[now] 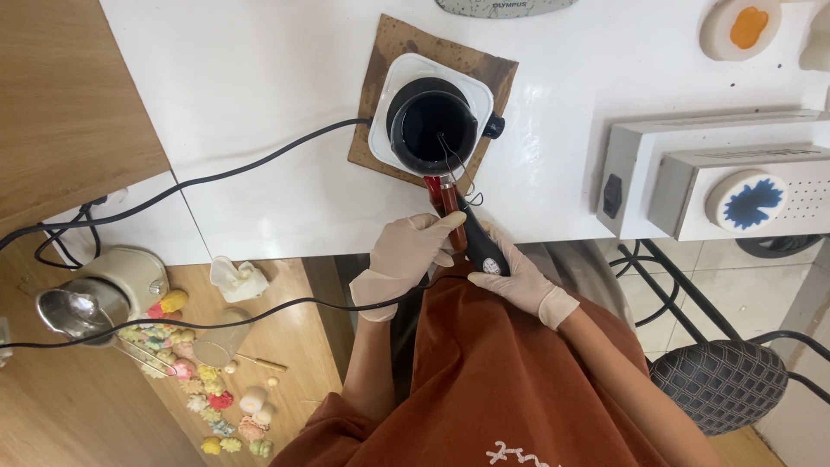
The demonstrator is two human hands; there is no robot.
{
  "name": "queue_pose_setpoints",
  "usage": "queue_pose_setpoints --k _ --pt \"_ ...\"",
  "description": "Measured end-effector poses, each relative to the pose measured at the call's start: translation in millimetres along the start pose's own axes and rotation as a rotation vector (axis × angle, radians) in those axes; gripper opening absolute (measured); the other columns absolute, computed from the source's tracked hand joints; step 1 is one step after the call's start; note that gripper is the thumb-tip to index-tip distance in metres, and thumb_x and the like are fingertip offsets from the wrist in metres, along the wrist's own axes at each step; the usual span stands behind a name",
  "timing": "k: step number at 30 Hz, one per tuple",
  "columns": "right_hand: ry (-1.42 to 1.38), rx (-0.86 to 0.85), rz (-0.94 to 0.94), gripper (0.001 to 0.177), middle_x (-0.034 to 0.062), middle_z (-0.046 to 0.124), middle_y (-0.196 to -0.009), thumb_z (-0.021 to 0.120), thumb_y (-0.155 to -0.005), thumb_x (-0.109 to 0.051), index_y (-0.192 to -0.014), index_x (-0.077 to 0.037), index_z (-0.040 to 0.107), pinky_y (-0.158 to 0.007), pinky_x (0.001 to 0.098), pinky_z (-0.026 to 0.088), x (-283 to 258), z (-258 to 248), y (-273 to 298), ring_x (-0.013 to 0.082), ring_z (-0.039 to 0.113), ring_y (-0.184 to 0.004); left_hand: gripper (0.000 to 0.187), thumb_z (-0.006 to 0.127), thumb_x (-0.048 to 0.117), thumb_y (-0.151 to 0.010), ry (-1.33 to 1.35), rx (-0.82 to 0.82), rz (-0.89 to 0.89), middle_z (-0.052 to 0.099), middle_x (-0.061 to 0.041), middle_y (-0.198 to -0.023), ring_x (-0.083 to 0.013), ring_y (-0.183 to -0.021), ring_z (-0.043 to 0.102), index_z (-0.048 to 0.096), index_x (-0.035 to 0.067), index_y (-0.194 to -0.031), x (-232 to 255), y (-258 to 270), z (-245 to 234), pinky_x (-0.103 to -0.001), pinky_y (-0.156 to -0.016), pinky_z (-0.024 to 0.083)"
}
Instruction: Using a heat gun and molten wax to assemble or refine decorative flower-shaped candles.
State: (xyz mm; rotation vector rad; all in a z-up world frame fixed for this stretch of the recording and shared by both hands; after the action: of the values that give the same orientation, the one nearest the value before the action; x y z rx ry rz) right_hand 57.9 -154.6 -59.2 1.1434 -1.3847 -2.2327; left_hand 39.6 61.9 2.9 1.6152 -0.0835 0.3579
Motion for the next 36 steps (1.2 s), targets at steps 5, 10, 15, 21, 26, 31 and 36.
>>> queue_pose_setpoints --k 5,10,15,21,26,31,36 --pt "-0.032 0.002 0.053 0.092 0.0004 0.052 -0.148 0.081 -0.081 -0.016 -0.160 -0.023 0.033 -0.117 0.0309 0.033 8 2 -6 0.0128 0.045 -0.137 0.046 0.067 0.050 -0.089 -0.058 0.010 -0.071 0.076 -0.006 -0.075 -0.0124 -0.058 0.070 0.077 0.005 -0.091 13 10 -2 -0.027 -0.054 0.052" --pt "-0.075 -0.006 0.052 0.092 -0.0001 0.052 -0.148 0.080 -0.081 -0.014 -0.159 -0.022 0.033 -0.115 0.0294 0.034 1 7 -6 0.0124 0.046 -0.136 0.046 0.067 0.051 -0.089 -0.033 0.012 -0.023 0.075 -0.004 -0.074 -0.0117 -0.055 0.068 0.077 0.005 -0.088 7 5 -3 -0.024 -0.055 0.054" --pt "0.046 0.062 0.076 0.093 0.0020 0.060 -0.132 0.079 -0.081 -0.013 -0.161 -0.023 0.033 -0.109 0.0289 0.041 -2 -2 1 0.0140 0.056 -0.118 0.048 0.063 0.054 -0.092 -0.119 0.018 0.015 0.076 -0.003 -0.074 -0.0117 -0.064 0.071 0.071 0.007 -0.085 8 8 -6 -0.026 -0.065 0.055" --pt "-0.023 0.150 -0.052 0.092 -0.0007 0.060 -0.120 0.077 -0.082 -0.008 -0.161 -0.019 0.033 -0.100 0.0258 0.045 -12 -20 24 0.0115 0.056 -0.106 0.048 0.060 0.055 -0.092 -0.274 0.106 0.123 0.075 -0.005 -0.077 -0.0160 -0.072 0.072 0.070 0.008 -0.094 5 10 -9 -0.031 -0.072 0.055" --pt "-0.135 0.232 -0.098 0.088 0.0011 0.061 -0.110 0.074 -0.083 -0.006 -0.163 -0.018 0.036 -0.086 0.0277 0.049 -20 -36 36 0.0119 0.057 -0.094 0.047 0.064 0.052 -0.088 -0.208 0.078 0.221 0.075 -0.004 -0.086 -0.0172 -0.077 0.071 0.068 0.011 -0.111 13 15 -16 -0.032 -0.074 0.055" --pt "-0.196 0.260 -0.181 0.080 0.0041 0.071 -0.102 0.069 -0.084 -0.006 -0.159 -0.012 0.040 -0.084 0.0250 0.052 -20 -58 42 0.0115 0.063 -0.090 0.050 0.063 0.048 -0.089 -0.057 0.013 0.242 0.072 -0.004 -0.086 -0.0136 -0.078 0.067 0.064 0.010 -0.121 -7 -2 -17 -0.029 -0.075 0.053" --pt "-0.166 0.273 -0.106 0.066 0.0058 0.070 -0.092 0.066 -0.089 -0.016 -0.153 -0.010 0.053 -0.064 0.0306 0.045 -32 -69 55 0.0151 0.056 -0.072 0.044 0.067 0.041 -0.095 0.289 0.037 0.377 0.061 -0.001 -0.080 -0.0083 -0.072 0.055 0.064 0.001 -0.115 -47 -40 -30 -0.024 -0.067 0.048"
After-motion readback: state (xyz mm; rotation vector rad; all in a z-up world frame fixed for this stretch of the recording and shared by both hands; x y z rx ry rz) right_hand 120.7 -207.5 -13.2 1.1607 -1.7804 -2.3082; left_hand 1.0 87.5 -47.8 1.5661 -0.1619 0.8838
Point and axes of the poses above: each hand's wrist, its own y-axis away from the middle knuckle, its own z-axis out of the palm, x = y × z, the point moved 3 cm from there along -y, towards the middle knuckle
